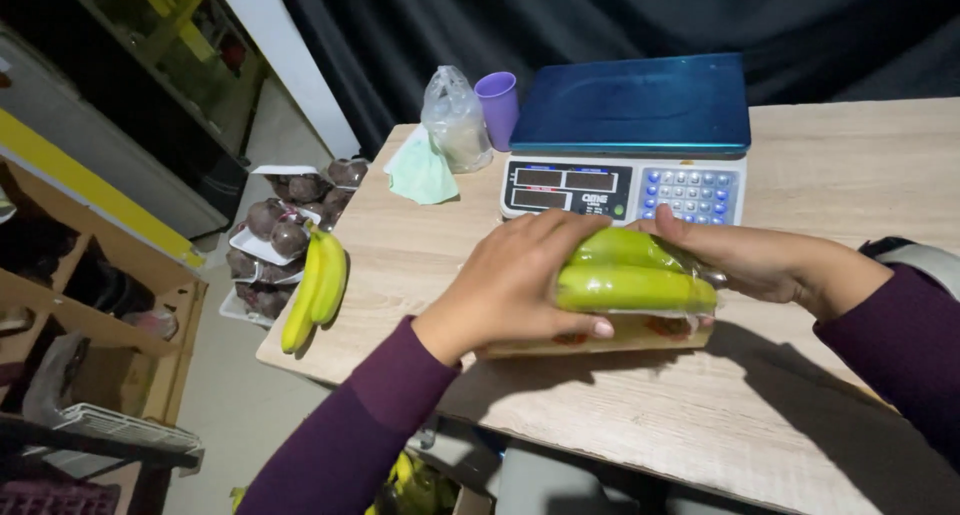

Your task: Wrapping bunches of bananas in plastic film and securing them with tape.

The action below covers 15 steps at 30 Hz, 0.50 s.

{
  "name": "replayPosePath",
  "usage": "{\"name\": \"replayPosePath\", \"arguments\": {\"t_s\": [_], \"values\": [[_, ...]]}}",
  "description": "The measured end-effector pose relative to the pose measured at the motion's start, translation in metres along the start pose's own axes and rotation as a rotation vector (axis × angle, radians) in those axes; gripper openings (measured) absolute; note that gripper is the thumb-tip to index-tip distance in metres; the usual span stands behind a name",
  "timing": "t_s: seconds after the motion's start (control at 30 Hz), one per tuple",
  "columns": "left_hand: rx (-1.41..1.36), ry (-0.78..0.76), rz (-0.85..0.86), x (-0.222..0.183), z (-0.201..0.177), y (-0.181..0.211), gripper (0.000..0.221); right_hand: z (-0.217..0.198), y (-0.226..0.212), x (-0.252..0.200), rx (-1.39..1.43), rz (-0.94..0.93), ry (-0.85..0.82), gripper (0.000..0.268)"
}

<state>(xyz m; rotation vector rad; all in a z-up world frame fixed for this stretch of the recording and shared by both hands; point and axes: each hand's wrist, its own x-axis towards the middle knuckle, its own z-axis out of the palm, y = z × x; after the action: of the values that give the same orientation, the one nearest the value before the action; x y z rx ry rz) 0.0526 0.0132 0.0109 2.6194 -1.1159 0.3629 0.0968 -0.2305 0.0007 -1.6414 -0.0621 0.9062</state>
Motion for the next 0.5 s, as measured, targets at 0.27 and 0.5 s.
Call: {"name": "replayPosePath", "arguments": {"t_s": [0.27, 0.5], "values": [[-0.344, -0.301, -0.413, 0.025, -0.029, 0.001, 0.082, -0.009, 0.012, -0.02, -0.127, -0.063, 0.159, 0.097], [-0.674, -0.589, -0.571, 0.041, -0.029, -0.012, 0.084, -0.02, 0.058, -0.05, -0.188, -0.496, 0.406, 0.065]]}}
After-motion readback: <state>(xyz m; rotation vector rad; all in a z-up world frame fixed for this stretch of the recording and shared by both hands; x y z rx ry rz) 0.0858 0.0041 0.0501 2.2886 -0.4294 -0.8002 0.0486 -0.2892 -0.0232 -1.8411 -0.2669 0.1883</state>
